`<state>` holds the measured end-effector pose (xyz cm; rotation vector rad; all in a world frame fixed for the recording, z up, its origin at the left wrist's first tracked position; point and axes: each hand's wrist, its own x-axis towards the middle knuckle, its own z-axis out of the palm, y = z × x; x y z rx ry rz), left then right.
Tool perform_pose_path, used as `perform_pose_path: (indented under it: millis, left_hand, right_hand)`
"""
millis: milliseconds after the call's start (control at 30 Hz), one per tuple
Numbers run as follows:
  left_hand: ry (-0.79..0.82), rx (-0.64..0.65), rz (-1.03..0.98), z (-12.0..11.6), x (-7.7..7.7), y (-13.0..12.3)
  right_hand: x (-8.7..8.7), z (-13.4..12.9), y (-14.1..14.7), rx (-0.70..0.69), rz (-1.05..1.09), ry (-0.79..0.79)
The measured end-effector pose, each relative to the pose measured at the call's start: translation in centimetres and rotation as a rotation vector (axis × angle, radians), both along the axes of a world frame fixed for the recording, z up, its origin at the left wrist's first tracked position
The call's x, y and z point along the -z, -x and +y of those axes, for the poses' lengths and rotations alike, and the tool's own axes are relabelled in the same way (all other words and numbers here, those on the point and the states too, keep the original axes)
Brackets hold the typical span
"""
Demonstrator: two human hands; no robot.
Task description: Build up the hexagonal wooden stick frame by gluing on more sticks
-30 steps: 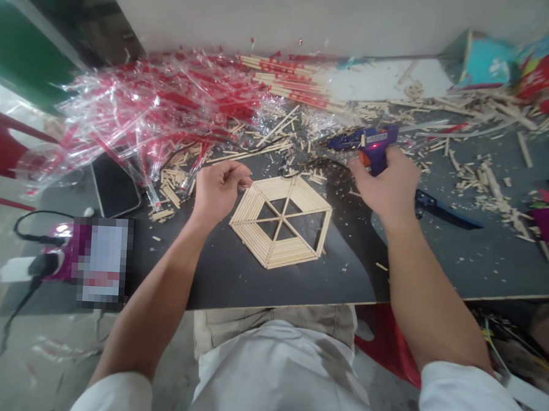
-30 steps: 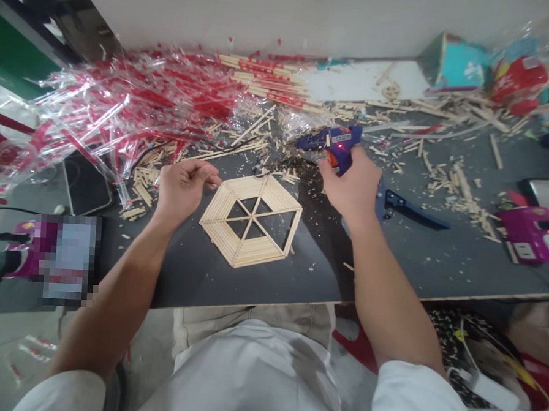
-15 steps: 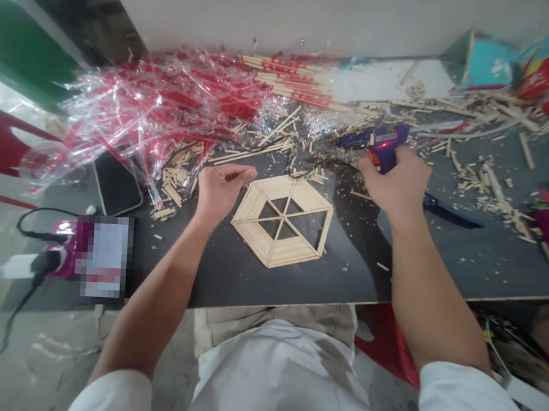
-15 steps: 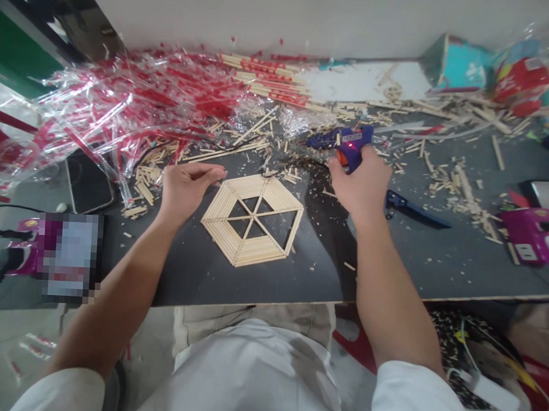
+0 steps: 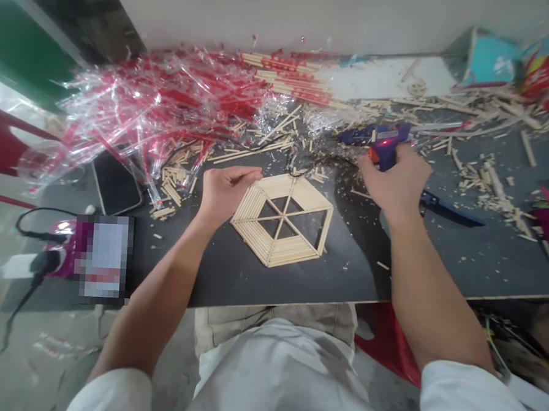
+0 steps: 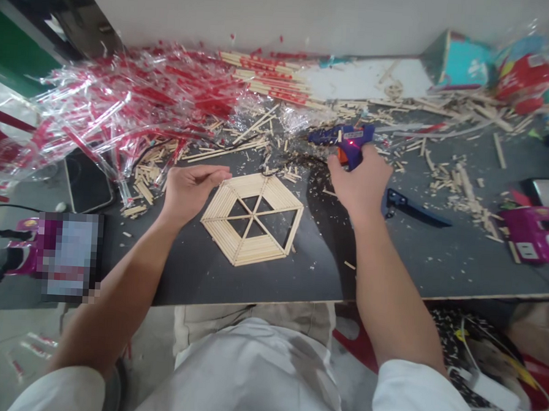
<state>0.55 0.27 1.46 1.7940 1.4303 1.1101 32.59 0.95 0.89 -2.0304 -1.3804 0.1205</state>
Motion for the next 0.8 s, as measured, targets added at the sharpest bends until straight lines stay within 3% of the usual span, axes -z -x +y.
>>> perform_pose_path:
  millis: [200, 367, 633, 800]
  left_hand:
    - [-0.068, -0.100, 0.007, 0.0, 0.4, -0.1]
    - [-0.169, -0.033, 0.145, 0.1, 0.7, 0.4]
    - [-0.133, 0.036, 0.180, -0.1, 0.3, 0.1]
    - [-0.159, 0.049, 0.158, -0.3, 0.4, 0.1]
  right_hand:
    - [-1.0, 0.0, 0.3, 0.094, 0.024, -0.007]
    - [-0.5, 0.5, -0.7, 0.168, 0.001, -0.023]
    - [-0.4, 1.2, -3.2, 0.314, 0.038, -0.077]
    - [0.1, 1.1, -3.0, 0.242, 0.026, -0.061]
